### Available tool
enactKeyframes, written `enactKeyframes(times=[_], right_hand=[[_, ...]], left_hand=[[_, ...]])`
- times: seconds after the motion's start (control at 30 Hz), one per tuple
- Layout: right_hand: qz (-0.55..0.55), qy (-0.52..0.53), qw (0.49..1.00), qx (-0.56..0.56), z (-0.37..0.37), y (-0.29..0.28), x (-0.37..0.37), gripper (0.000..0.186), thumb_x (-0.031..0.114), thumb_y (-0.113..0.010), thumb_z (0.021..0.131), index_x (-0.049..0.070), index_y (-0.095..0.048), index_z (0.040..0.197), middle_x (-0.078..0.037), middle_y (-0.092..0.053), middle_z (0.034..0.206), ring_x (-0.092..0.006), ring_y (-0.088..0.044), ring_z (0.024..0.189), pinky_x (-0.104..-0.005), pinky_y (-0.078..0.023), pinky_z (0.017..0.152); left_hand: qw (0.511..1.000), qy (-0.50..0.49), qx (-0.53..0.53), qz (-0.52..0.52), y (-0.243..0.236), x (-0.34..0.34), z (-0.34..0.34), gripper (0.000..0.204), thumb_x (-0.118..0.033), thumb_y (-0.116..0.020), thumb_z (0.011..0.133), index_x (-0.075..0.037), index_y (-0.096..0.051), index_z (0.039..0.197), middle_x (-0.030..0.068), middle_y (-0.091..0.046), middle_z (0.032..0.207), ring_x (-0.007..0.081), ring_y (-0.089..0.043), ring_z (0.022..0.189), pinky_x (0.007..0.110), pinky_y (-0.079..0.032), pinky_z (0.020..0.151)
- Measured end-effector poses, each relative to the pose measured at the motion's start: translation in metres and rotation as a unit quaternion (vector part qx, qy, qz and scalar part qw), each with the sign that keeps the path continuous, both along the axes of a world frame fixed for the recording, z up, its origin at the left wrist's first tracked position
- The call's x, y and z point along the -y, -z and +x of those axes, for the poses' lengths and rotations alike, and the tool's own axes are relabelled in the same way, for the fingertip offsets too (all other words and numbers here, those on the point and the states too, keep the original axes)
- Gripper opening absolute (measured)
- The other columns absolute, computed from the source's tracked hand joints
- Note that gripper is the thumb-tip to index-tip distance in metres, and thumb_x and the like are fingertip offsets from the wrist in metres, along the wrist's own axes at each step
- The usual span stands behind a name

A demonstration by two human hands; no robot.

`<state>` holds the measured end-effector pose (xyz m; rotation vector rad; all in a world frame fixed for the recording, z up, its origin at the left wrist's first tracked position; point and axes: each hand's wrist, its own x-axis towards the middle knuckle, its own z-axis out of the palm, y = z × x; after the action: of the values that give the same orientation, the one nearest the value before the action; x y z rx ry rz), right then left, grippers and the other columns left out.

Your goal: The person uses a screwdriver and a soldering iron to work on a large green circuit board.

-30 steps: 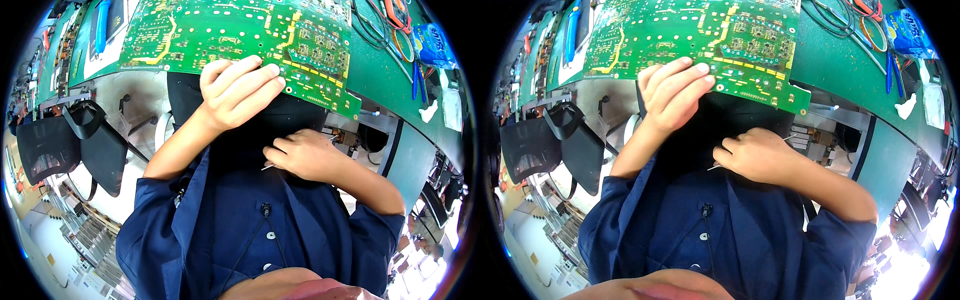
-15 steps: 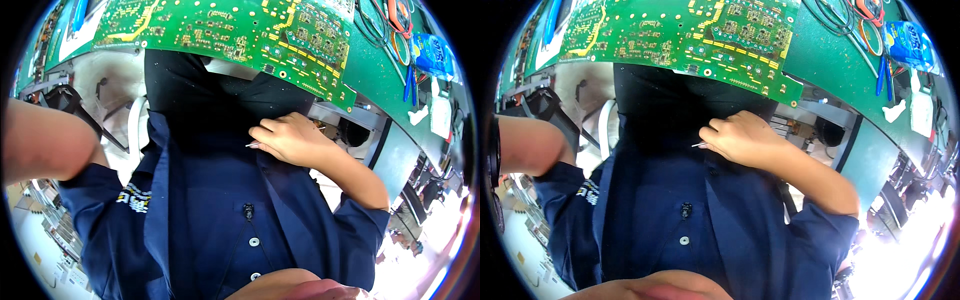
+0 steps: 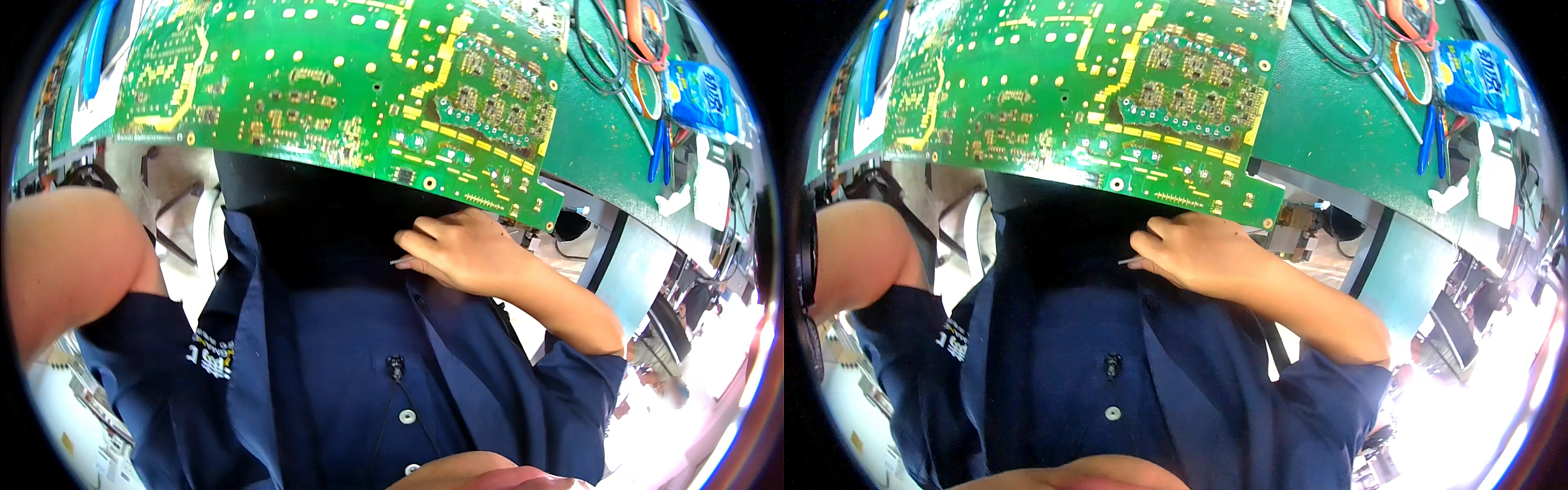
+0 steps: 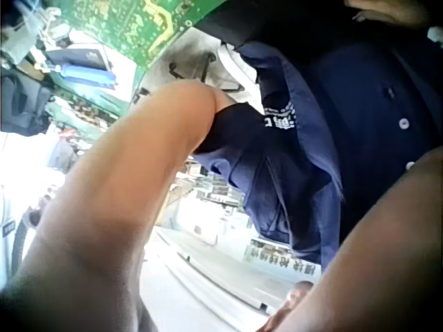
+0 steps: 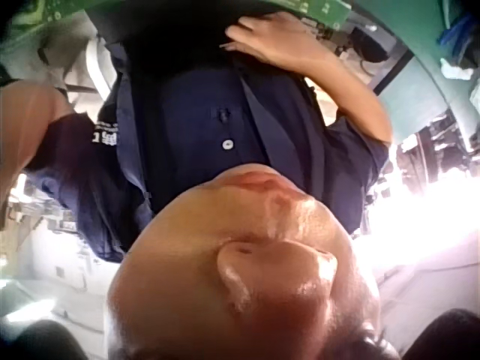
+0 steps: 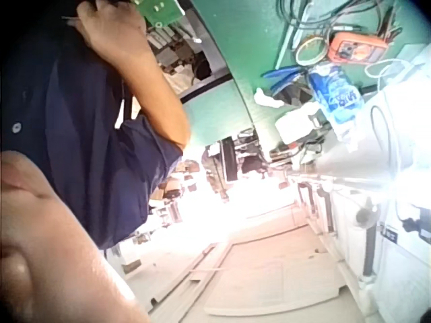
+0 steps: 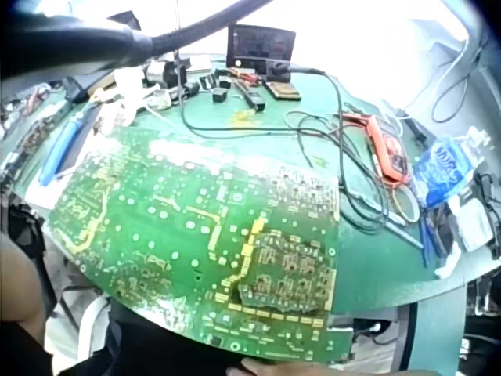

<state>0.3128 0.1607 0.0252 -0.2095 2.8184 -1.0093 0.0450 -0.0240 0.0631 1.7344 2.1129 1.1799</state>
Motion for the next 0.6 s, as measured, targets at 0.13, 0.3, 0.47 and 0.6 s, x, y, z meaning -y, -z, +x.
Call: enactKeyframes(times=[0.13, 0.3, 0.47, 0.6], right_hand=[[0.024, -0.018, 0.999, 0.011, 0.001, -0.003, 0.000, 0.028, 0.032, -0.072, 0.088, 0.011, -0.061, 0.101, -0.006, -0.054, 0.076, -0.0264, -0.063, 0.063, -0.0386, -0.048, 0.055], [0.050, -0.011, 0.999, -0.018, -0.002, -0.001, -0.007, 0.028, 0.034, -0.071, 0.088, 0.011, -0.061, 0.101, -0.006, -0.055, 0.077, -0.0243, -0.064, 0.069, -0.0377, -0.049, 0.056], [0.004, -0.005, 1.000, -0.009, -0.006, -0.003, -0.009, 0.028, 0.032, -0.071, 0.088, 0.009, -0.061, 0.101, -0.007, -0.055, 0.080, -0.0249, -0.064, 0.073, -0.0375, -0.049, 0.058], [0.027, -0.003, 1.000, -0.006, 0.000, -0.001, -0.008, 0.026, 0.028, -0.072, 0.088, 0.008, -0.060, 0.100, -0.010, -0.056, 0.085, -0.0274, -0.064, 0.078, -0.0374, -0.048, 0.062]], left_hand=[[1.000, -0.010, 0.000, -0.022, -0.010, 0.001, 0.000, 0.017, -0.015, -0.073, 0.083, -0.003, -0.070, 0.096, 0.0098, -0.072, 0.097, 0.0268, -0.069, 0.093, 0.039, -0.052, 0.081], [1.000, 0.015, -0.004, 0.001, -0.014, -0.014, -0.024, 0.018, -0.017, -0.073, 0.084, -0.004, -0.070, 0.095, 0.0093, -0.071, 0.097, 0.0263, -0.068, 0.092, 0.039, -0.052, 0.079], [0.998, 0.027, -0.041, 0.026, -0.065, -0.012, -0.052, 0.019, -0.020, -0.073, 0.084, -0.004, -0.070, 0.094, 0.0087, -0.071, 0.096, 0.0258, -0.068, 0.091, 0.038, -0.052, 0.078], [0.998, 0.044, -0.039, 0.020, -0.063, -0.023, -0.059, 0.020, -0.021, -0.073, 0.085, -0.004, -0.070, 0.094, 0.0083, -0.071, 0.096, 0.0254, -0.068, 0.091, 0.038, -0.052, 0.077]])
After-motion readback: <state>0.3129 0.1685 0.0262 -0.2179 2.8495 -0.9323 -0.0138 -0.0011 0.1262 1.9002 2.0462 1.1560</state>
